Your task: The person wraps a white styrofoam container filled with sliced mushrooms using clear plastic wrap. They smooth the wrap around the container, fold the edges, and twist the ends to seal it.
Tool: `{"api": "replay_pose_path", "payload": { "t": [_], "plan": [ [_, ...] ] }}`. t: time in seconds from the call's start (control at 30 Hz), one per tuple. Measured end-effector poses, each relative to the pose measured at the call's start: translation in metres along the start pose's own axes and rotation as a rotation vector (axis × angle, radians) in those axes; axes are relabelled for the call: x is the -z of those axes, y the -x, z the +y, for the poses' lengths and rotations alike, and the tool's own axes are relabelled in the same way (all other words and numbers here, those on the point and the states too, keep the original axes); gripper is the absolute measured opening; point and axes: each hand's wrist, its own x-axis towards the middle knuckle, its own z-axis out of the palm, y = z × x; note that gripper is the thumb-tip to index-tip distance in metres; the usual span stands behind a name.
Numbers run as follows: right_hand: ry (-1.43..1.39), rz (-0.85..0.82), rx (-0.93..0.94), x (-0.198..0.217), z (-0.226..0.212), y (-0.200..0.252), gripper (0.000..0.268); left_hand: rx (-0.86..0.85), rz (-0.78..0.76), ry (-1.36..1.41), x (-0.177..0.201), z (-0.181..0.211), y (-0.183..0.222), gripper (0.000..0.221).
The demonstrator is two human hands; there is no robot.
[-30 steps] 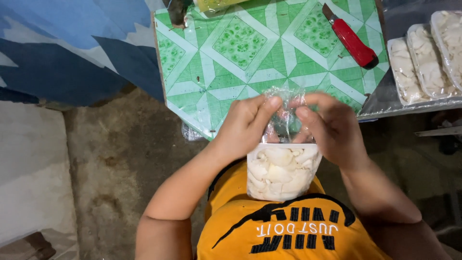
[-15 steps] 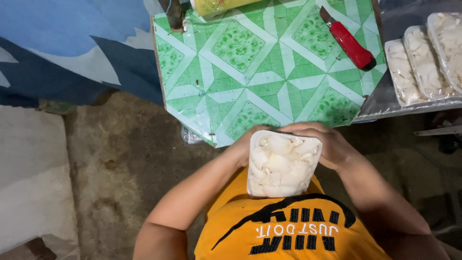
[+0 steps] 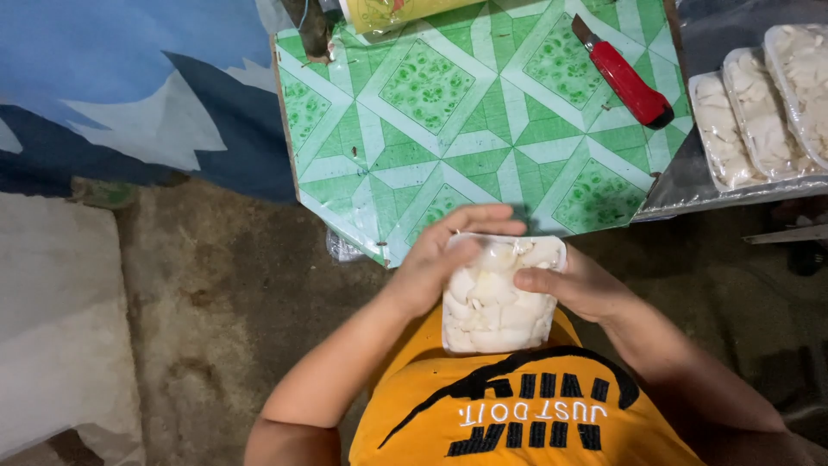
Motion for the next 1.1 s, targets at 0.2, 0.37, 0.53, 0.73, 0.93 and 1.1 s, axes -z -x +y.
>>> {"api": "replay_pose_path", "payload": {
  "t": [0.2,0.37,0.53,0.73,0.93,1.1],
  "plan": [
    [0.123,-0.032,-0.058,-0.007,-0.011,0.01,0.059,0.08,0.139,-0.082,-0.008,-0.013,0.022,0.063],
    [0.575,0.035,-0.254,-0.029,-0.065,0.002,0.095,0.135,0.068,-0.124,-0.008,-0.009,0.02,0.056],
    [0.498,-0.154,0.111,-0.006,-0.094,-0.02,0.125,0.24,0.047,-0.322,-0.013,0.009,0.015,0.047],
    [0.785,0.271,-0.235,-0.012,-0.1,-0.034,0.054,0.359,0.269,-0.687,0.012,0.013,-0.011,0.057],
    [-0.041,0.415,0.433,-0.035,-0.088,-0.038,0.052,-0.155,0.349,-0.07,0.006,0.024,-0.013,0.082],
    [-0.082,0.313,0.405,-0.027,-0.071,-0.047,0.066,-0.211,0.675,-0.509,0.029,-0.014,-0.01,0.057]
  ]
}}
